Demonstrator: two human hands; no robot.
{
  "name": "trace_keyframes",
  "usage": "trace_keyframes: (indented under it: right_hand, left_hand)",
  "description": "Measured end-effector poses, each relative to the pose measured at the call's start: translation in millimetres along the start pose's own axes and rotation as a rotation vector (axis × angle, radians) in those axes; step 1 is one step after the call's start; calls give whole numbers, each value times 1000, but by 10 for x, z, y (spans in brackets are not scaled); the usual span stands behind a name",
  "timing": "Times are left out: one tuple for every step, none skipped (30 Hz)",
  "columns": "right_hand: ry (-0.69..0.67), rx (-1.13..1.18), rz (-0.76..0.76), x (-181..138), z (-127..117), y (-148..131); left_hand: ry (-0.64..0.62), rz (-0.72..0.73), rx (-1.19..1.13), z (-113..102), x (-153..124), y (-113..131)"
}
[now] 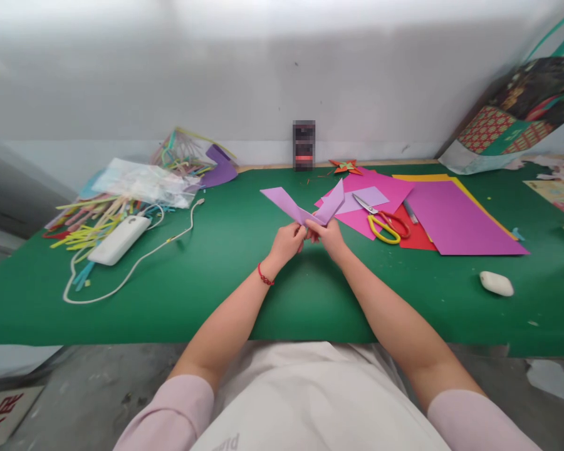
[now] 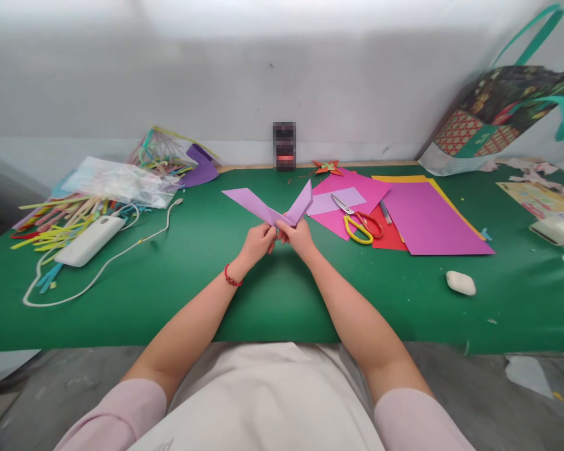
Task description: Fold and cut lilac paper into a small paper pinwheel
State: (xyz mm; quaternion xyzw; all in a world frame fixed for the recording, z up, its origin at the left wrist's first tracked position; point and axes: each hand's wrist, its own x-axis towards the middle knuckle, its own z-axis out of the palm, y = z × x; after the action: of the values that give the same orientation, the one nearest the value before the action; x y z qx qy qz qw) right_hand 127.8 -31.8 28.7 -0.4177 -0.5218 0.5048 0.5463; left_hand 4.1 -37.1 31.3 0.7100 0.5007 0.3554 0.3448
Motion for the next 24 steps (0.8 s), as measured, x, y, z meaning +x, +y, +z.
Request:
trace_keyframes:
  right_hand:
    - [-24,50,31,20,-33,-12]
    - [-44,94,64,37,-66,-24]
    - [-65,130,97,51,-98,-36]
    - [-92,157,128,60,-127,-47]
    - [-122,175,157,64,-151,-58]
    - [-154,187,180,64,-170,-68]
    - [-183,194,198,59,-183,-77]
    - [-207,199,209,53,-190,-86]
    - [-225,203,216,44,-193,-95]
    - [-240,207,219,36,-193,-103]
    - [-255,213,222,28,-191,-111]
    - [-272,218,226,22,-191,-117]
    - [-288,222,230,18,-191,-123]
    - [-304,224,235,16,-195,-126]
    - [-317,223,239,17,-201,-126]
    - [-326,220,241,19,-210,-123]
    - [-331,214,242,23,-221,-118]
    - [-335,205,244,29,-233,-111]
    - [-336,196,247,34,-246,-103]
    - [-339,184,250,39,-257,-95]
    - [-341,173,253,43,-267,-88]
    - [-345,161,254,46,-274,-83]
    - [-349,150,253,48,-279,-80]
    - [-351,140,249,49,-282,-77]
  left_hand:
    - [-31,28,-55,6,8,-5]
    - [-71,50,-122,10,19,-13]
    - [-115,61,-196,15,32,-23]
    - [-158,66,-272,18,46,-35]
    - [-192,64,-342,22,59,-50]
    - [-216,61,-400,27,71,-65]
    - [-232,60,-443,32,80,-82]
    - [-244,63,-475,38,86,-99]
    - [-256,67,-502,45,89,-115]
    - [-269,76,-525,51,88,-129]
    - [-281,87,-545,57,85,-140]
    - [-291,101,-561,61,80,-147]
    - [-298,115,-573,63,75,-150]
    - [-302,125,-581,64,69,-149]
    - [-304,130,-585,64,65,-145]
    - [-307,129,-586,65,63,-140]
    - [-310,121,-585,66,61,-134]
    - [-312,109,-582,70,61,-127]
    - [-316,95,-577,76,61,-121]
    - [-320,80,-571,84,62,-116]
    - [-326,63,-563,93,62,-111]
    - [-329,46,-556,102,61,-107]
    - [-331,27,-550,110,60,-103]
    - [-334,8,-545,115,59,-100]
